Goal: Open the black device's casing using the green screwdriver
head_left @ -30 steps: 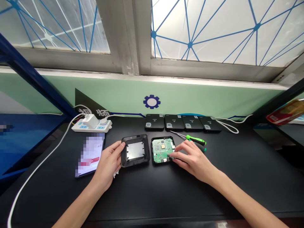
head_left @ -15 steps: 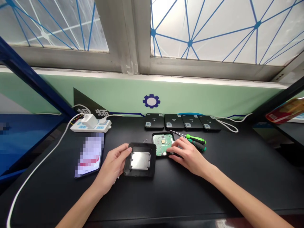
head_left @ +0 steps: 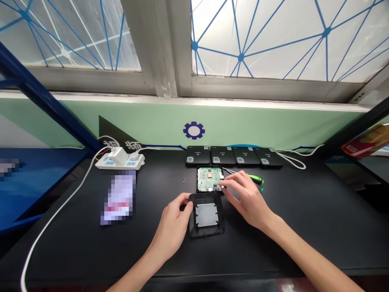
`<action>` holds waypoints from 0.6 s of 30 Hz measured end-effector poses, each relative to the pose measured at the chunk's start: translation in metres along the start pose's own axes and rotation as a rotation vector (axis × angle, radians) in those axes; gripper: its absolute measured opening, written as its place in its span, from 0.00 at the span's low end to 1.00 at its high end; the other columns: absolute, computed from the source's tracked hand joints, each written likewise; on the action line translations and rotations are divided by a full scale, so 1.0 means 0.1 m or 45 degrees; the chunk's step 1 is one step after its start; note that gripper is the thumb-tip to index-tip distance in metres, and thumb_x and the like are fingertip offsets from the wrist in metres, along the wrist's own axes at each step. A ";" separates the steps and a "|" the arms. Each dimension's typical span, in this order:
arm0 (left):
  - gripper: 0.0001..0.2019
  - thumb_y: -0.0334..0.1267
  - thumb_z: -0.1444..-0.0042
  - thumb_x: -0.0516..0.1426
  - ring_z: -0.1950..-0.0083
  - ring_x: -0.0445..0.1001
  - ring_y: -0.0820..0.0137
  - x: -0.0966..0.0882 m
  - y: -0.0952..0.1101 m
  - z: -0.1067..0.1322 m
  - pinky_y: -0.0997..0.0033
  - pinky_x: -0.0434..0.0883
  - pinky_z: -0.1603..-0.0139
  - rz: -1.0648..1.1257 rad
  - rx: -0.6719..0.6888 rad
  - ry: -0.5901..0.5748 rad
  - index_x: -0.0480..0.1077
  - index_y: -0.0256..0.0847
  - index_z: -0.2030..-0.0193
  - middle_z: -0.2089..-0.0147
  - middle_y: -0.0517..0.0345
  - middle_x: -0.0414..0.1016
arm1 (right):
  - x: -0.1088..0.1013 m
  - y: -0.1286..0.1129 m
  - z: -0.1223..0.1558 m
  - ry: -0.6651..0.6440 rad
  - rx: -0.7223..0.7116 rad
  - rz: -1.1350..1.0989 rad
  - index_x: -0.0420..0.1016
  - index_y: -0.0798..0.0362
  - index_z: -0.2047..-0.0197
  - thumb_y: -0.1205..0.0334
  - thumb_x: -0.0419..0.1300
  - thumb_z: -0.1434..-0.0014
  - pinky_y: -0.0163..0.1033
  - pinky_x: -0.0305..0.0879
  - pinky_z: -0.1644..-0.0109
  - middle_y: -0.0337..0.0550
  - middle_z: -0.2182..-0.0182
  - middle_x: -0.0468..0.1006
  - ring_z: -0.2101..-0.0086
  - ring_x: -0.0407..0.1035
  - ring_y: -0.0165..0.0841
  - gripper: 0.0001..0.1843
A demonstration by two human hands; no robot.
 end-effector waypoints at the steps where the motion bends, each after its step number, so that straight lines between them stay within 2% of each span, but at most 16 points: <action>1: 0.13 0.50 0.35 0.61 0.71 0.72 0.69 0.01 0.03 0.03 0.71 0.70 0.66 -0.091 0.025 -0.009 0.81 0.45 0.54 0.61 0.58 0.79 | -0.06 -0.09 0.02 0.018 0.008 -0.034 0.78 0.47 0.41 0.70 0.57 0.23 0.56 0.75 0.45 0.49 0.53 0.82 0.55 0.75 0.42 0.14; 3: 0.17 0.51 0.33 0.59 0.72 0.71 0.69 0.01 0.08 0.09 0.68 0.71 0.65 -0.231 0.061 0.010 0.83 0.48 0.46 0.55 0.56 0.80 | -0.14 -0.29 0.08 0.023 0.014 -0.104 0.78 0.47 0.41 0.71 0.58 0.24 0.52 0.75 0.50 0.48 0.55 0.82 0.55 0.74 0.42 0.15; 7: 0.21 0.54 0.37 0.63 0.68 0.75 0.65 -0.06 0.10 0.25 0.65 0.73 0.63 -0.257 0.056 0.181 0.82 0.50 0.42 0.52 0.54 0.77 | -0.12 -0.74 0.26 -0.001 -0.003 -0.240 0.78 0.49 0.41 0.74 0.59 0.27 0.46 0.75 0.56 0.48 0.57 0.82 0.60 0.73 0.39 0.16; 9: 0.24 0.58 0.38 0.64 0.66 0.75 0.64 0.01 0.04 0.35 0.67 0.73 0.66 -0.038 -0.042 0.161 0.81 0.49 0.42 0.57 0.56 0.75 | -0.04 -0.96 0.33 -0.021 -0.038 -0.296 0.79 0.51 0.41 0.76 0.60 0.30 0.44 0.77 0.56 0.48 0.56 0.83 0.61 0.73 0.37 0.19; 11: 0.25 0.62 0.38 0.64 0.67 0.74 0.65 0.20 -0.06 0.45 0.70 0.73 0.70 0.357 -0.227 0.046 0.81 0.46 0.45 0.64 0.58 0.73 | 0.01 -1.16 0.37 0.005 -0.126 -0.332 0.80 0.53 0.41 0.76 0.61 0.34 0.44 0.79 0.51 0.51 0.49 0.85 0.57 0.76 0.39 0.21; 13: 0.24 0.60 0.39 0.66 0.57 0.79 0.63 0.39 -0.12 0.58 0.70 0.80 0.57 0.743 -0.427 -0.031 0.83 0.42 0.49 0.60 0.54 0.77 | -0.01 -1.28 0.40 0.072 -0.201 -0.272 0.81 0.54 0.41 0.79 0.60 0.35 0.43 0.79 0.50 0.51 0.45 0.86 0.54 0.78 0.39 0.22; 15: 0.21 0.56 0.42 0.68 0.54 0.81 0.61 0.59 -0.13 0.72 0.69 0.82 0.53 0.973 -0.623 -0.153 0.85 0.40 0.53 0.57 0.51 0.79 | -0.05 -1.32 0.41 0.109 -0.226 -0.241 0.81 0.58 0.41 0.79 0.60 0.32 0.44 0.80 0.49 0.53 0.45 0.87 0.53 0.79 0.41 0.20; 16: 0.20 0.55 0.42 0.69 0.53 0.82 0.60 0.65 -0.11 0.79 0.68 0.82 0.52 1.042 -0.677 -0.207 0.86 0.40 0.54 0.57 0.50 0.80 | -0.07 -1.32 0.41 0.095 -0.210 -0.269 0.80 0.59 0.40 0.77 0.60 0.30 0.45 0.81 0.48 0.55 0.46 0.87 0.52 0.80 0.42 0.17; 18: 0.19 0.55 0.41 0.69 0.51 0.83 0.56 0.67 -0.03 0.87 0.64 0.83 0.49 1.103 -0.659 -0.247 0.86 0.42 0.53 0.56 0.48 0.82 | -0.11 -1.29 0.40 0.063 -0.127 -0.369 0.80 0.59 0.38 0.73 0.60 0.26 0.47 0.82 0.46 0.57 0.46 0.87 0.51 0.80 0.44 0.16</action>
Point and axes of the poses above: each hand's wrist, its own z-axis away from the middle knuckle, its own x-axis out of the palm, y = z × x, the point moved 10 cm from there along -z, towards the middle knuckle
